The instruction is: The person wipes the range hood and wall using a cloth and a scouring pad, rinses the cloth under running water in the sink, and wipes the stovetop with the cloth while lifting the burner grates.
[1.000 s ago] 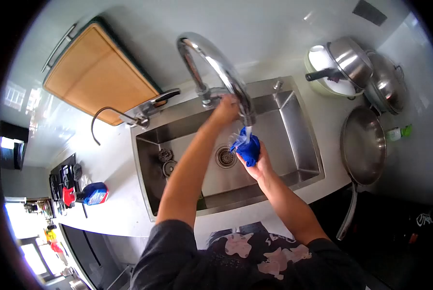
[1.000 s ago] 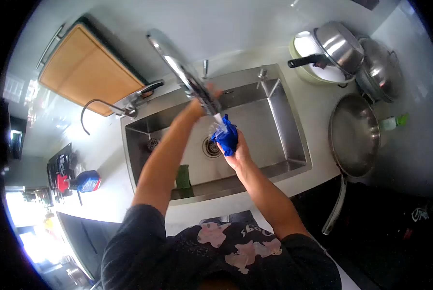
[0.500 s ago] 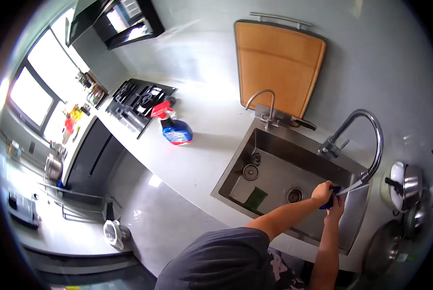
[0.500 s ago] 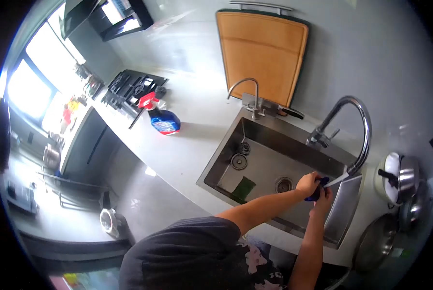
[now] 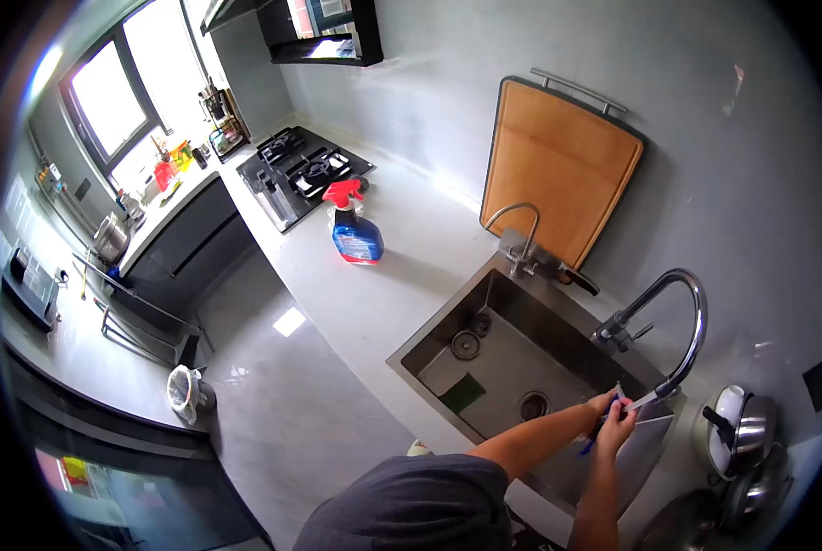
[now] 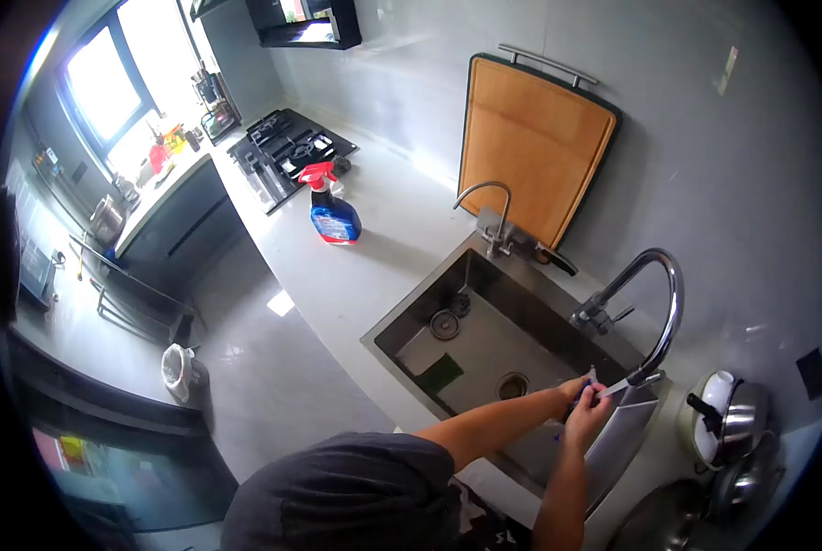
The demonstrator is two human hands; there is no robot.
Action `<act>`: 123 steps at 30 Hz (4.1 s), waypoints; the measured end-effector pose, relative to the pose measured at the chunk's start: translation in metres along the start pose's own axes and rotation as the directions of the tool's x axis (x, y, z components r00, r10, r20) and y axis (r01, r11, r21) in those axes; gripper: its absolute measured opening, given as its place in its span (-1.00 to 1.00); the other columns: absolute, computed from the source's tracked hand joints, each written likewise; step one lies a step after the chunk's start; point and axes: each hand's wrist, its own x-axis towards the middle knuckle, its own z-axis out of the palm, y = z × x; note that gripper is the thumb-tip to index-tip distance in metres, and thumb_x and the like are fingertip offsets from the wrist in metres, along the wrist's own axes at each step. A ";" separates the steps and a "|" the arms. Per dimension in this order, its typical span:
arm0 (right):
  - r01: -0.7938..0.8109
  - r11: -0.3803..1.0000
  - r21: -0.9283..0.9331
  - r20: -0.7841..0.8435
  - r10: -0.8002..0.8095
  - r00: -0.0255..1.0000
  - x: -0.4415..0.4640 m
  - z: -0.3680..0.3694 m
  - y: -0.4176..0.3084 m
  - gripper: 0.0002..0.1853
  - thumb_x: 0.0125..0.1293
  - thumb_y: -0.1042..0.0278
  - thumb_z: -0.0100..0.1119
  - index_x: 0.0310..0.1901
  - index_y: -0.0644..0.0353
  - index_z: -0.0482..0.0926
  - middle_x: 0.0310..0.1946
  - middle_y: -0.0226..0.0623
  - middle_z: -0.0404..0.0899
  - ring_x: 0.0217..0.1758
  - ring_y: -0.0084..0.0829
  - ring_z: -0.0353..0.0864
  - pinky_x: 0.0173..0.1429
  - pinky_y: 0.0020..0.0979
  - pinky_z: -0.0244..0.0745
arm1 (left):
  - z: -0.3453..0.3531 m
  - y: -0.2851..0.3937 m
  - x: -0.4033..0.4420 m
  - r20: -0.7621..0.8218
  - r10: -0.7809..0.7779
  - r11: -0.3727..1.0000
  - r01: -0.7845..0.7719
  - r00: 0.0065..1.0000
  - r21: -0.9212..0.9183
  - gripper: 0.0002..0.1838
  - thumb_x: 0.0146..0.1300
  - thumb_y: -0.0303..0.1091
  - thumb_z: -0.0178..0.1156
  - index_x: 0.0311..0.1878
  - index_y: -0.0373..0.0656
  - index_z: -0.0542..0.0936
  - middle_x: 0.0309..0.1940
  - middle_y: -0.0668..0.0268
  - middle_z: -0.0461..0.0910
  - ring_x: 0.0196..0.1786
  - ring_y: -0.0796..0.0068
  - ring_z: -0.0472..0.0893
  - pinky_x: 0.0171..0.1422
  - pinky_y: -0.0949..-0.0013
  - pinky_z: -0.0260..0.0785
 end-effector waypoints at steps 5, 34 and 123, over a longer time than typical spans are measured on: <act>0.114 0.971 -0.211 0.089 -0.097 0.991 0.031 0.000 0.020 -0.78 0.24 0.25 0.09 -0.26 0.27 0.48 -0.36 -0.16 0.54 -0.28 -0.24 0.53 -0.13 -0.26 0.40 | -0.006 -0.014 0.027 0.053 0.407 0.715 -0.354 0.912 0.603 -0.46 0.19 0.15 -0.04 0.07 -0.03 0.47 -0.06 0.13 0.53 0.04 0.16 0.49 0.10 0.19 0.26; -0.348 0.899 0.266 0.509 0.176 0.843 0.024 -0.060 0.047 -0.60 0.15 0.28 0.20 -0.03 0.34 0.44 -0.19 -0.33 0.50 -0.16 -0.49 0.44 -0.01 -0.44 0.31 | -0.006 0.020 -0.025 -0.409 0.796 0.462 -0.012 0.446 0.887 -0.39 0.08 0.06 0.15 0.18 0.02 0.38 0.11 0.07 0.39 0.18 0.07 0.37 0.16 0.19 0.33; -0.194 0.966 0.170 0.278 0.142 0.950 0.037 0.002 0.052 -0.37 0.19 -0.01 0.08 0.12 0.38 0.34 0.05 -0.02 0.40 0.10 -0.23 0.40 0.19 -0.32 0.24 | -0.020 -0.028 0.015 -0.427 0.451 0.889 -0.353 0.784 0.291 -0.38 0.15 0.21 0.05 0.07 -0.11 0.43 -0.09 0.15 0.52 -0.13 0.23 0.55 0.02 0.18 0.37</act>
